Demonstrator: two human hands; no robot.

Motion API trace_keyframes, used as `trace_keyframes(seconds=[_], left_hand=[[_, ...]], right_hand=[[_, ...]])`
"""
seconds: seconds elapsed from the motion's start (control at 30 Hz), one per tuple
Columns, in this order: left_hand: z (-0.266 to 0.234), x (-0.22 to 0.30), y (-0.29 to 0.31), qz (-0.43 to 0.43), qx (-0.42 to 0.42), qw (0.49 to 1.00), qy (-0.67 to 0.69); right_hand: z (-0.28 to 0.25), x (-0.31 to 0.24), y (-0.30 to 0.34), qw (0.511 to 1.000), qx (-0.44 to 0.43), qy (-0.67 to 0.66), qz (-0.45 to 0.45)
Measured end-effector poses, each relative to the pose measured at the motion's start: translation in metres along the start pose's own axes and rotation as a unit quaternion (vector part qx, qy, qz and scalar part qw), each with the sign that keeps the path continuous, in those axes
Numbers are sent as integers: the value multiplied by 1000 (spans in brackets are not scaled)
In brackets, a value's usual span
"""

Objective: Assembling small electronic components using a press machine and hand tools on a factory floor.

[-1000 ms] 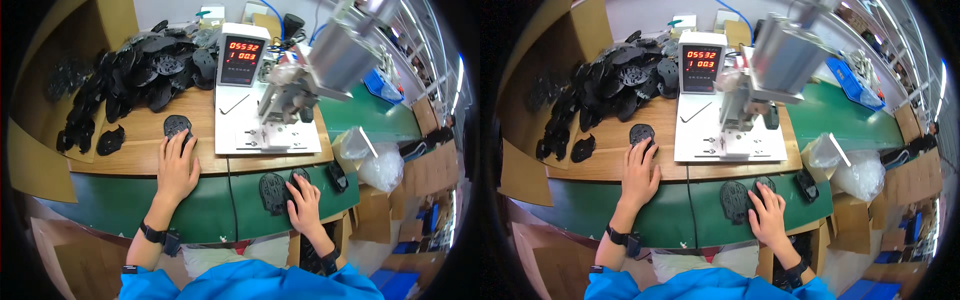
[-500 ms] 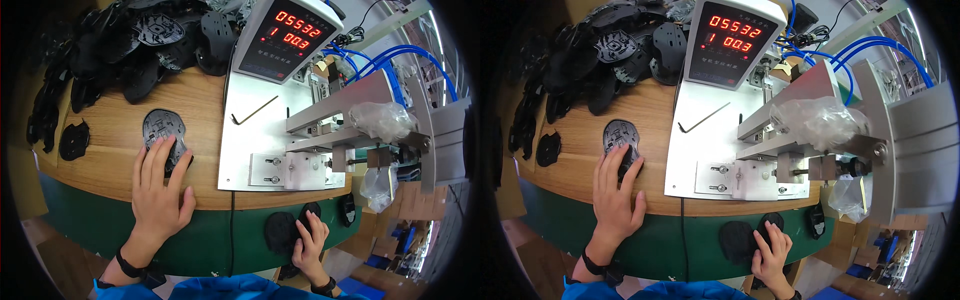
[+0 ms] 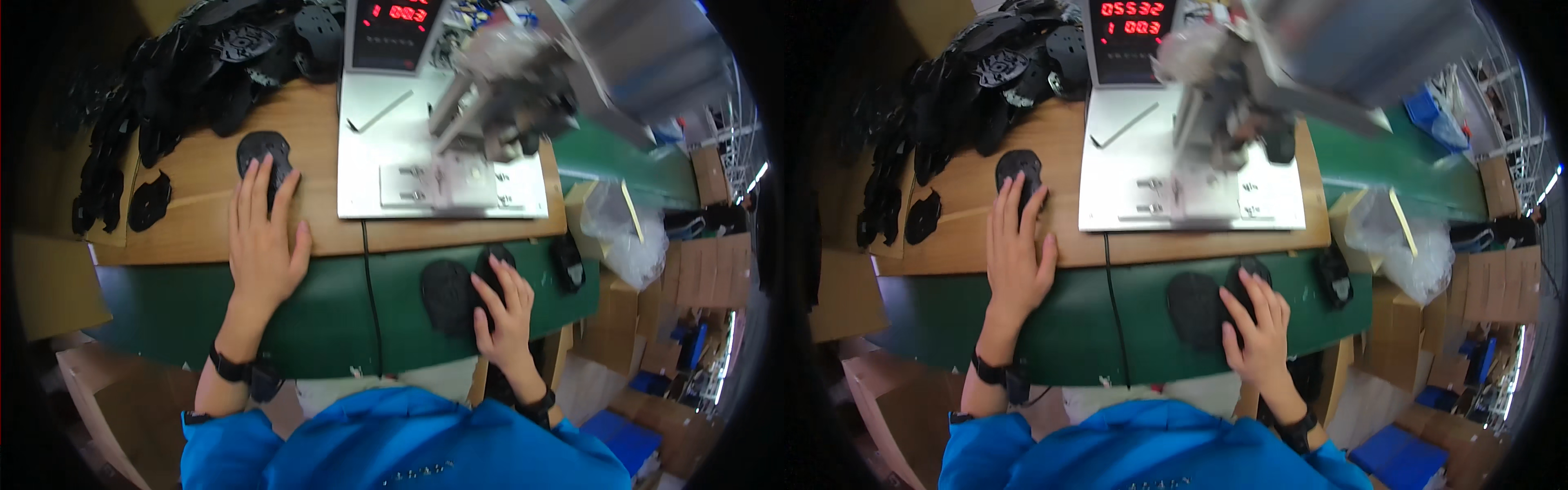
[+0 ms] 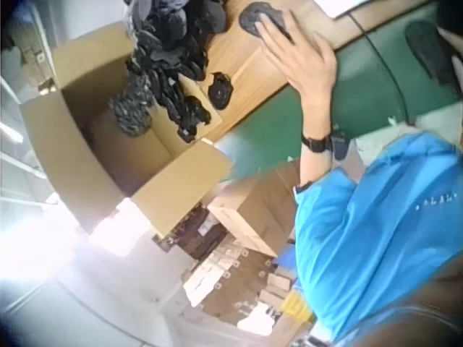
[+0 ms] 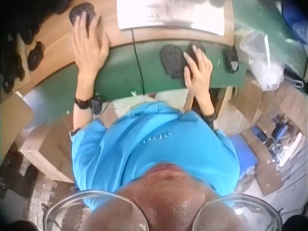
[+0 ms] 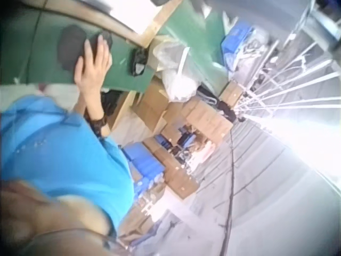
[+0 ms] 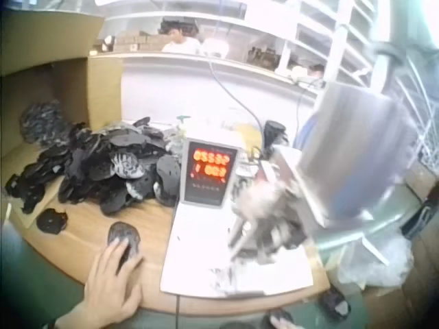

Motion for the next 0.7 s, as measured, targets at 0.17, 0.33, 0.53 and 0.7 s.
trace_keyframes(seconds=[0.17,0.33,0.53,0.7], left_hand=[[-3,-2,1,21,41,999,26],[8,1,3,20,62,998,-6],[5,2,10,37,94,994,-40],[-7,9,9,43,115,992,-38]], right_hand=[[-6,-2,-1,998,57,10,8],[-5,4,13,988,145,12,48],[-3,2,17,988,145,-8,51],[-1,3,20,988,152,-17,36]])
Point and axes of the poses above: each hand's wrist, its own y-axis away from the middle knuckle, its own z-axis out of the palm, x = y × z, the point moved 3 cm from there along -y, towards the middle knuckle, and after that the axes turned 15 degrees about -z, right-handed, at the moved point
